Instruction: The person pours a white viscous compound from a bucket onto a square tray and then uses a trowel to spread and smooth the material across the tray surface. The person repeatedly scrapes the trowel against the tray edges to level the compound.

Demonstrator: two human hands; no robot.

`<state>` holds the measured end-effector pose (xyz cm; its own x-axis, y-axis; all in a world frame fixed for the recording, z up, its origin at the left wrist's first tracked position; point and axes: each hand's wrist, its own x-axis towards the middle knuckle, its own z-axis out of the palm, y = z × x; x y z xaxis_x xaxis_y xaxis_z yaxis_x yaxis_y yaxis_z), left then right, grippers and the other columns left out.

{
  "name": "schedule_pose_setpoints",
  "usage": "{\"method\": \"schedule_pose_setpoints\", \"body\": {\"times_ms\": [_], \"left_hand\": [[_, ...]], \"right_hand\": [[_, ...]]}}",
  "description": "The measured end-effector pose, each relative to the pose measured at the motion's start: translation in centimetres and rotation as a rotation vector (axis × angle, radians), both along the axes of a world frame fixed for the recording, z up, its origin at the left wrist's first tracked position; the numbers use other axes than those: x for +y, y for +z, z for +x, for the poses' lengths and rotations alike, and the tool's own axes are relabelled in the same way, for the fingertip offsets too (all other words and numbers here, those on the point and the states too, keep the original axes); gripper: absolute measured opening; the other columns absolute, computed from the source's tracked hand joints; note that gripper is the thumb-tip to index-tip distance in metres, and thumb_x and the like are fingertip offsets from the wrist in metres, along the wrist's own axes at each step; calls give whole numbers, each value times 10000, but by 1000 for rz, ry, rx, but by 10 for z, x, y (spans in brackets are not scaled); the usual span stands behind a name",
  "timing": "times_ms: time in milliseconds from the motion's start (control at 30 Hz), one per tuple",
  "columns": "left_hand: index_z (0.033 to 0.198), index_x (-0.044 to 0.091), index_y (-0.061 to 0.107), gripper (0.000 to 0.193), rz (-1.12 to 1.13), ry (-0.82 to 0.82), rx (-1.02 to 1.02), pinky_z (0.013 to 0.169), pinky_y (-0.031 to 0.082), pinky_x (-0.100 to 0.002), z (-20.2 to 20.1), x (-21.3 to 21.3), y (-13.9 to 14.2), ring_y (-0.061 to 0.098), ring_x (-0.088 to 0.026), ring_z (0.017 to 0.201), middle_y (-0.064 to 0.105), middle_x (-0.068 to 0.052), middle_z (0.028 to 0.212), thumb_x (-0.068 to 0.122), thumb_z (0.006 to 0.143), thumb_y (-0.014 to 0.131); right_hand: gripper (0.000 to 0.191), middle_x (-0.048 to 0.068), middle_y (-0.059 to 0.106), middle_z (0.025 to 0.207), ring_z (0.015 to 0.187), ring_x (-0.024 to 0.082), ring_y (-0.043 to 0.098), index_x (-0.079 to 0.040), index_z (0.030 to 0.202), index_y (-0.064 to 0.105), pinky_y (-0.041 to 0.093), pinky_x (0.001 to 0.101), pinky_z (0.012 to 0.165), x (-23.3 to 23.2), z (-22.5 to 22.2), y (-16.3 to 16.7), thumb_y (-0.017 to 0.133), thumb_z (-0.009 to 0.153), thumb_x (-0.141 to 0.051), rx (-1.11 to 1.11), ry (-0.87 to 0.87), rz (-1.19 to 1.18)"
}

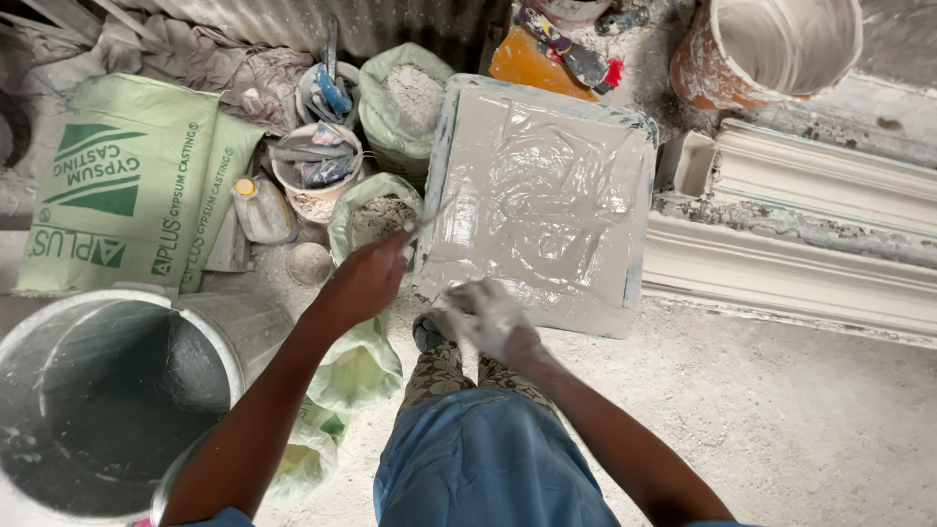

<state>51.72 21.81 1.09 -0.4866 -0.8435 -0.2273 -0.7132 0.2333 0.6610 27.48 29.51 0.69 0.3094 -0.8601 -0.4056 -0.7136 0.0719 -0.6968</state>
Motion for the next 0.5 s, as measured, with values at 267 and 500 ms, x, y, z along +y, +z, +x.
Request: {"method": "schedule_pose_setpoints", "body": {"times_ms": [267,500], "left_hand": [[1368,-84,513,463,80,431,247,872,548,-527,9,22,35,717,-473,881,702,-339,985,168,985,453],[1478,51,454,486,339,326,-72,792,612,-503,-10,40,43,736,-418,867,707,-249,1077,184,1010,441]], "right_hand": [[240,122,648,1150,1004,247,638,-70,1126,670,616,361,792,-27,62,-54,637,1052,-296,339,248,-513],[310,84,699,947,847,171,684,-4,1087,610,615,314,807,-34,-11,-67,650,999,-298,-265,-286,29]]}}
